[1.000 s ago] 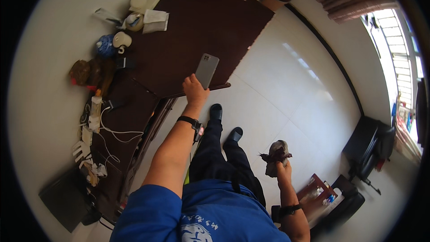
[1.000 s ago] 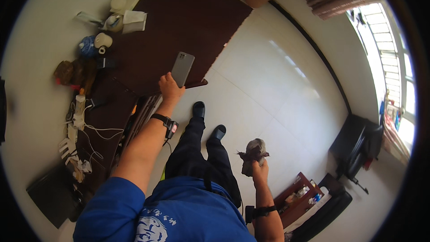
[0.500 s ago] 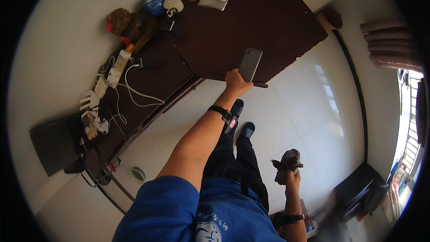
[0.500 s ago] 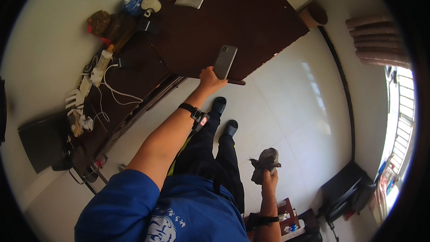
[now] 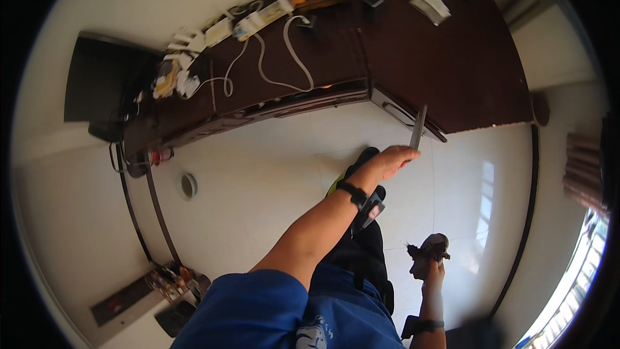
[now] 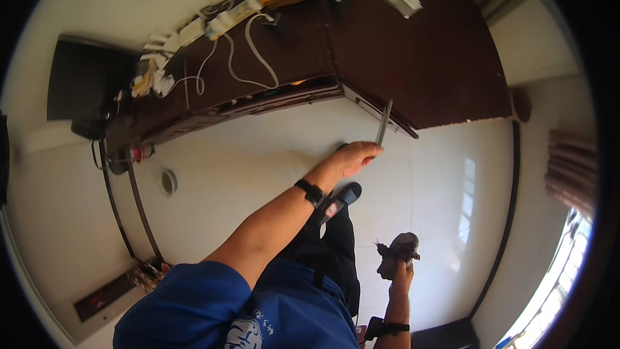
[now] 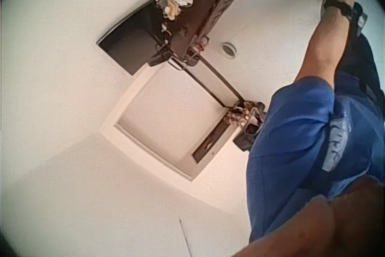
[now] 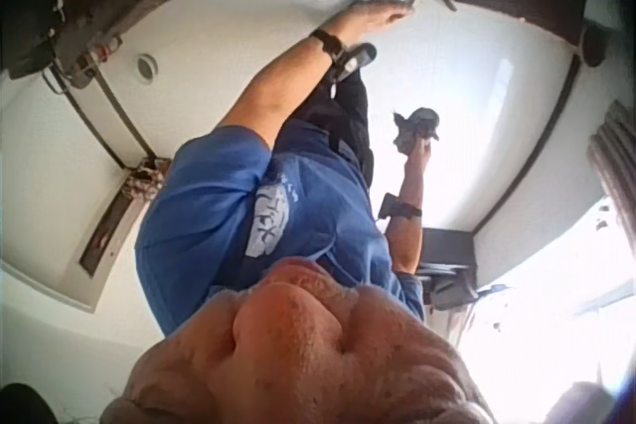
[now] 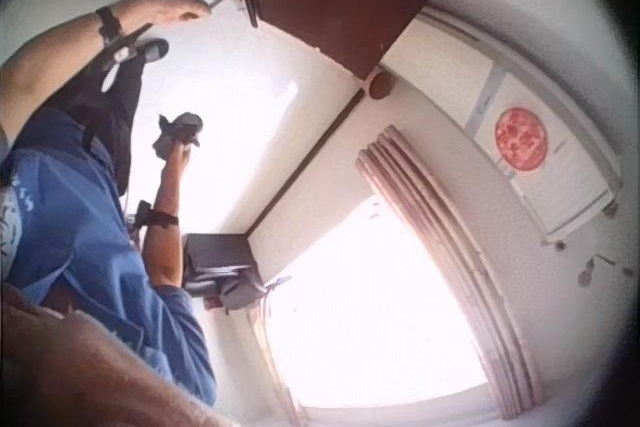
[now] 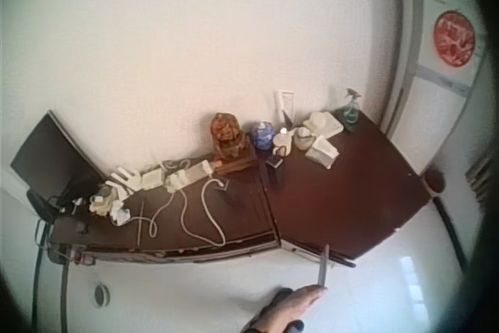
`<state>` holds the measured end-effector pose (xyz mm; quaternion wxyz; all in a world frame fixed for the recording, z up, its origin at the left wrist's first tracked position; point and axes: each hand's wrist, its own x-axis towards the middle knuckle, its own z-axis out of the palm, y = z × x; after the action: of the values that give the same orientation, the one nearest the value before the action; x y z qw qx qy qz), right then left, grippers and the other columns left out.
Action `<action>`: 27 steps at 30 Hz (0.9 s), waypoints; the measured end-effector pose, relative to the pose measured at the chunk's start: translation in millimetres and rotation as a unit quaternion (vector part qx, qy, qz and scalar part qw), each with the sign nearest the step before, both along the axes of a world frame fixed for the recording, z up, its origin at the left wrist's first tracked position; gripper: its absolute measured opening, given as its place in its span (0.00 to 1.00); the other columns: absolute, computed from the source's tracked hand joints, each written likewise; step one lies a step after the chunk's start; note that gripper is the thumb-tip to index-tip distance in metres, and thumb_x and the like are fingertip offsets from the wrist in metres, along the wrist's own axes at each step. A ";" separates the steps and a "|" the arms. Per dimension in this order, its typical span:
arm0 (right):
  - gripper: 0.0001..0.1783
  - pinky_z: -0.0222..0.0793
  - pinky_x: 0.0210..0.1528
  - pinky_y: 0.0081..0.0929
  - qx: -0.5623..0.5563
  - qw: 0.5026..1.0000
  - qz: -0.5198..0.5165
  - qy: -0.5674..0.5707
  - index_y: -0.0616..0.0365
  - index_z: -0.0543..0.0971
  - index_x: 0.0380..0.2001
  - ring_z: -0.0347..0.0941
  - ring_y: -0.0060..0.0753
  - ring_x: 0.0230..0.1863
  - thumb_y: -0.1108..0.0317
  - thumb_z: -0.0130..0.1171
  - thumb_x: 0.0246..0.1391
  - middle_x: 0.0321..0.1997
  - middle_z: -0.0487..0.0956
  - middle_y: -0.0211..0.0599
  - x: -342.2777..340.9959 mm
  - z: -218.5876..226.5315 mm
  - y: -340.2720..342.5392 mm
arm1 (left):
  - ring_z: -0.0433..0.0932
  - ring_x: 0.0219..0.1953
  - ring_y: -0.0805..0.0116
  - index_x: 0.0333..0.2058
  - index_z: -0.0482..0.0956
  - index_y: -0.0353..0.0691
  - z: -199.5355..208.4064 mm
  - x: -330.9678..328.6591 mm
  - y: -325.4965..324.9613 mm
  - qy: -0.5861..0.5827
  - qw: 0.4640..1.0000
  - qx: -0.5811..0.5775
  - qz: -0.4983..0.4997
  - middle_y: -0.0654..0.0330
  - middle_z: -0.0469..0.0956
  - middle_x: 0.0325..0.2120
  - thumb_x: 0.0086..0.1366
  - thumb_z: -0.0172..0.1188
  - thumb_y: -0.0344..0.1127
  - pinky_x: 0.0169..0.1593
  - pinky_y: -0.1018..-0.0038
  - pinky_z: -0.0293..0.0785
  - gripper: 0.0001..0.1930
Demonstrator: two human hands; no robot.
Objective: The person mops a tiled floor with a cloth, repeatedly dipping it into a basin of water and wringing it out. They move around the room, wiping different areas and occasionally adjusting the cloth in hand.
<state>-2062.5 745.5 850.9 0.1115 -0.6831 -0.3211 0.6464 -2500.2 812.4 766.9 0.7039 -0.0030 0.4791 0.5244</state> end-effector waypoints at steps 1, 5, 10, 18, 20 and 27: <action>0.26 0.76 0.55 0.36 -0.013 1.000 0.013 -0.006 0.68 0.77 0.59 0.81 0.37 0.51 0.60 0.61 0.64 0.53 0.83 0.44 -1.1 1.6 -2.8 | 0.68 0.39 0.80 0.45 0.84 0.46 4.9 -3.5 -29.6 -0.012 1.000 0.007 0.015 0.74 0.76 0.37 0.68 0.71 0.44 0.47 0.79 0.67 0.12; 0.29 0.77 0.61 0.39 -0.011 0.997 0.073 -0.005 0.66 0.74 0.64 0.80 0.42 0.57 0.61 0.56 0.65 0.58 0.81 0.46 -12.7 10.2 0.2 | 0.67 0.40 0.81 0.43 0.81 0.46 15.5 -36.3 -137.6 -0.035 0.995 -0.004 0.094 0.74 0.73 0.35 0.70 0.69 0.41 0.47 0.81 0.66 0.09; 0.29 0.76 0.62 0.39 0.007 0.990 0.137 0.027 0.66 0.73 0.65 0.79 0.42 0.58 0.61 0.56 0.65 0.58 0.81 0.46 -62.9 18.2 -2.7 | 0.69 0.36 0.83 0.42 0.84 0.47 29.0 -136.0 -293.3 0.014 0.979 -0.065 0.194 0.76 0.76 0.33 0.68 0.70 0.40 0.41 0.81 0.67 0.08; 0.29 0.74 0.63 0.38 -0.005 0.978 0.204 0.034 0.64 0.73 0.66 0.78 0.41 0.59 0.60 0.53 0.66 0.58 0.80 0.44 -227.6 34.1 -66.2 | 0.72 0.35 0.82 0.40 0.83 0.47 48.6 -365.4 -508.9 0.137 0.926 -0.158 0.314 0.73 0.78 0.34 0.69 0.69 0.40 0.39 0.85 0.70 0.06; 0.29 0.75 0.63 0.37 -0.010 0.973 0.212 0.085 0.64 0.73 0.65 0.78 0.41 0.58 0.59 0.51 0.66 0.58 0.80 0.43 -277.3 44.9 -97.3 | 0.72 0.37 0.81 0.41 0.83 0.47 50.8 -416.6 -548.5 0.152 0.910 -0.175 0.343 0.73 0.78 0.36 0.69 0.70 0.40 0.42 0.84 0.70 0.07; 0.30 0.76 0.61 0.39 -0.026 0.951 0.302 0.057 0.65 0.72 0.65 0.80 0.43 0.57 0.61 0.51 0.64 0.58 0.80 0.46 -403.9 53.8 -188.2 | 0.68 0.39 0.80 0.42 0.84 0.47 25.5 -529.6 -641.7 0.179 0.877 -0.233 0.380 0.75 0.75 0.35 0.68 0.71 0.42 0.47 0.81 0.67 0.09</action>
<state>-2466.4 557.4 904.8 -0.0887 -0.5192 -0.4886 0.6956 -3029.8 170.7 792.4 0.3314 -0.2547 0.6674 0.6163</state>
